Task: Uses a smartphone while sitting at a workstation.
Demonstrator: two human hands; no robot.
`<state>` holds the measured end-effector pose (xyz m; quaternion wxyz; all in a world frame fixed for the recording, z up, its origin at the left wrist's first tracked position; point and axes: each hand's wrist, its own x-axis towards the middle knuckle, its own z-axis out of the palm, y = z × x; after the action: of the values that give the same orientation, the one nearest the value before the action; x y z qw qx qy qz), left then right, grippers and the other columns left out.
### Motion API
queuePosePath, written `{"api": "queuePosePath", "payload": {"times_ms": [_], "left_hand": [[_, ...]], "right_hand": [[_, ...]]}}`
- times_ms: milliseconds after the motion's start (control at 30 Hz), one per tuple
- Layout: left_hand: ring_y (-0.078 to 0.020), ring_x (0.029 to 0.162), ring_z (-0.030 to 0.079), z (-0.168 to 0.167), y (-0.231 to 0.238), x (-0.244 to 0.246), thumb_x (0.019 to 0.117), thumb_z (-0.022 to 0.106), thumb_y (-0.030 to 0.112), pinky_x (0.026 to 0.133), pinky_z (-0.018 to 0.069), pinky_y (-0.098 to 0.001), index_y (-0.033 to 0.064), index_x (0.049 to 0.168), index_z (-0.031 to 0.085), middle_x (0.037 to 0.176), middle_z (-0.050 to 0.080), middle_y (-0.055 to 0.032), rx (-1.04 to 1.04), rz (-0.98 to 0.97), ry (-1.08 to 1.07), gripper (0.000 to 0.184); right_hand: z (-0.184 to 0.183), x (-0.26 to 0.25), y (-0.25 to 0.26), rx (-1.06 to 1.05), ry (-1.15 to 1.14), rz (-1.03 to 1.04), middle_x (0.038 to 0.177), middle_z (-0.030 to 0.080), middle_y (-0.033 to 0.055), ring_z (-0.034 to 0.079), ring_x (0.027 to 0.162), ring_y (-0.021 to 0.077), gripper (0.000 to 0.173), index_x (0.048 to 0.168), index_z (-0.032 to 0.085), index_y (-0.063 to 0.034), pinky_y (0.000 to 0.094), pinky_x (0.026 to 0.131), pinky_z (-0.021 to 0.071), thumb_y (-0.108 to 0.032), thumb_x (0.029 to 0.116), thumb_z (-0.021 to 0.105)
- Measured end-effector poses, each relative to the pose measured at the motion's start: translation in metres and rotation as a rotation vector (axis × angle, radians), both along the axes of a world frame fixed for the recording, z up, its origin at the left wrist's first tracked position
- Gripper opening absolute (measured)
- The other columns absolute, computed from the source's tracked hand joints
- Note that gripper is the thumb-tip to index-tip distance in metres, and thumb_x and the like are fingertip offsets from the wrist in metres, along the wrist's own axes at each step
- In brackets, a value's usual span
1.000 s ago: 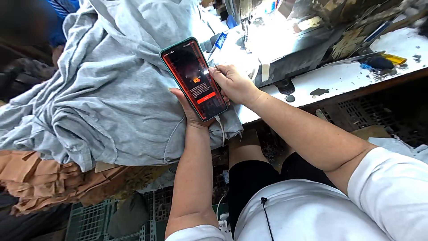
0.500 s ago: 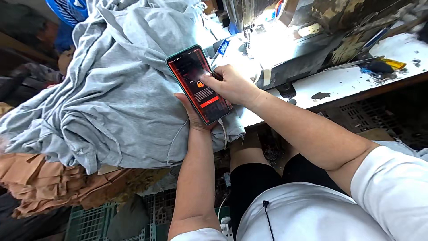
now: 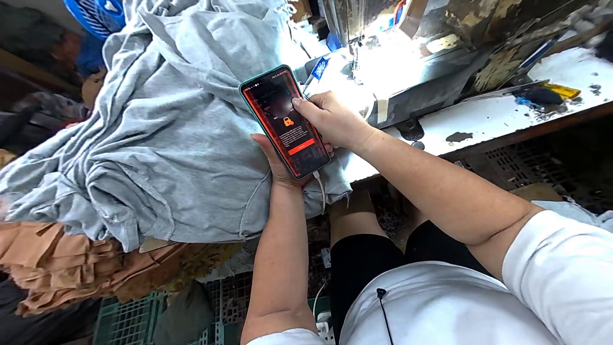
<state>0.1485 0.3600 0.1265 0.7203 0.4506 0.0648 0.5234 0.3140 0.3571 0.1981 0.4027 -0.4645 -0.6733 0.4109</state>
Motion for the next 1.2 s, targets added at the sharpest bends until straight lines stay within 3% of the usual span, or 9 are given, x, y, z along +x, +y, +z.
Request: {"api": "queuePosePath", "payload": {"times_ms": [100,367,567,767,833,900,1033,1100,1200], "left_hand": [[-0.0196,0.107,0.072,-0.002,0.002,-0.002,0.0712,0.066,0.082,0.094,0.0591,-0.0428,0.0216,0.125,0.068,0.114,0.075,-0.0049,0.006,0.01,-0.006,0.081],[-0.019,0.099,0.074,0.0,-0.002,-0.003,0.0725,0.067,0.081,0.085,0.0625,-0.0426,0.0234,0.121,0.07,0.108,0.076,-0.0032,-0.015,0.052,0.046,0.076],[-0.0152,0.105,0.072,-0.001,-0.003,-0.002,0.0736,0.067,0.08,0.09,0.061,-0.0394,0.025,0.124,0.069,0.112,0.076,-0.0009,0.019,0.074,0.047,0.074],[-0.017,0.107,0.071,-0.002,0.0,-0.002,0.0697,0.067,0.083,0.094,0.0594,-0.0405,0.0222,0.124,0.069,0.112,0.075,-0.0028,0.02,0.066,0.026,0.081],[-0.0168,0.103,0.071,-0.001,0.0,-0.001,0.0689,0.068,0.083,0.092,0.0596,-0.04,0.0209,0.122,0.068,0.109,0.075,-0.003,0.022,0.05,0.017,0.082],[-0.0155,0.103,0.071,0.002,0.0,0.002,0.0712,0.063,0.085,0.091,0.0594,-0.0379,0.0211,0.121,0.069,0.109,0.075,-0.0023,0.022,0.05,-0.019,0.082],[-0.0203,0.107,0.07,0.002,0.002,0.0,0.0714,0.057,0.089,0.092,0.0592,-0.0401,0.0188,0.126,0.065,0.117,0.072,-0.0065,-0.032,0.041,-0.037,0.089],[-0.0219,0.108,0.069,0.0,0.004,-0.001,0.0708,0.056,0.09,0.092,0.0588,-0.0407,0.0167,0.128,0.063,0.12,0.071,-0.0081,-0.051,0.032,-0.033,0.093],[-0.0249,0.105,0.07,-0.001,0.004,-0.002,0.064,0.066,0.088,0.089,0.0601,-0.0419,0.0144,0.129,0.062,0.121,0.07,-0.0107,-0.083,-0.012,-0.03,0.098]], "right_hand": [[-0.001,-0.001,0.0,-0.011,0.018,-0.015,0.061,0.054,0.0034,0.053,0.046,0.0138,0.051,0.077,0.059,-0.0086,0.0359,0.046,0.0463,-0.041,0.1101,0.037],[0.003,-0.002,-0.002,0.016,-0.045,-0.036,0.066,0.055,0.0052,0.056,0.052,0.0154,0.053,0.083,0.063,-0.005,0.0365,0.05,0.0483,-0.039,0.1131,0.035],[-0.001,0.0,-0.004,0.069,-0.04,0.02,0.076,0.065,0.0059,0.063,0.062,0.0138,0.04,0.099,0.069,-0.0035,0.0366,0.059,0.0532,-0.044,0.0964,0.071],[-0.007,0.006,-0.002,0.014,0.071,0.074,0.068,0.055,0.0051,0.054,0.052,0.0143,0.046,0.088,0.063,-0.004,0.0353,0.05,0.0485,-0.043,0.1078,0.048],[-0.017,0.007,-0.009,0.058,0.167,0.072,0.077,0.061,0.0047,0.057,0.055,0.0123,0.039,0.107,0.066,-0.0047,0.0327,0.053,0.0533,-0.034,0.1106,0.041],[-0.037,0.009,-0.019,0.259,0.213,0.013,0.1,0.07,0.0076,0.067,0.073,0.0097,0.038,0.13,0.065,-0.0008,0.0302,0.067,0.0594,-0.022,0.1103,0.041],[-0.087,0.006,-0.033,0.639,0.262,-0.054,0.143,0.057,0.0248,0.067,0.117,0.0227,0.036,0.132,0.064,0.008,0.0337,0.093,0.0589,-0.006,0.1009,0.05],[-0.098,0.003,-0.037,0.676,0.242,-0.049,0.149,0.05,0.0266,0.064,0.12,0.0238,0.041,0.136,0.059,0.0097,0.0339,0.095,0.0576,-0.005,0.0984,0.054],[-0.096,-0.002,-0.036,0.647,0.198,-0.122,0.148,0.053,0.0212,0.064,0.122,0.0236,0.044,0.142,0.055,0.0053,0.0369,0.094,0.0588,-0.005,0.0993,0.055]]}}
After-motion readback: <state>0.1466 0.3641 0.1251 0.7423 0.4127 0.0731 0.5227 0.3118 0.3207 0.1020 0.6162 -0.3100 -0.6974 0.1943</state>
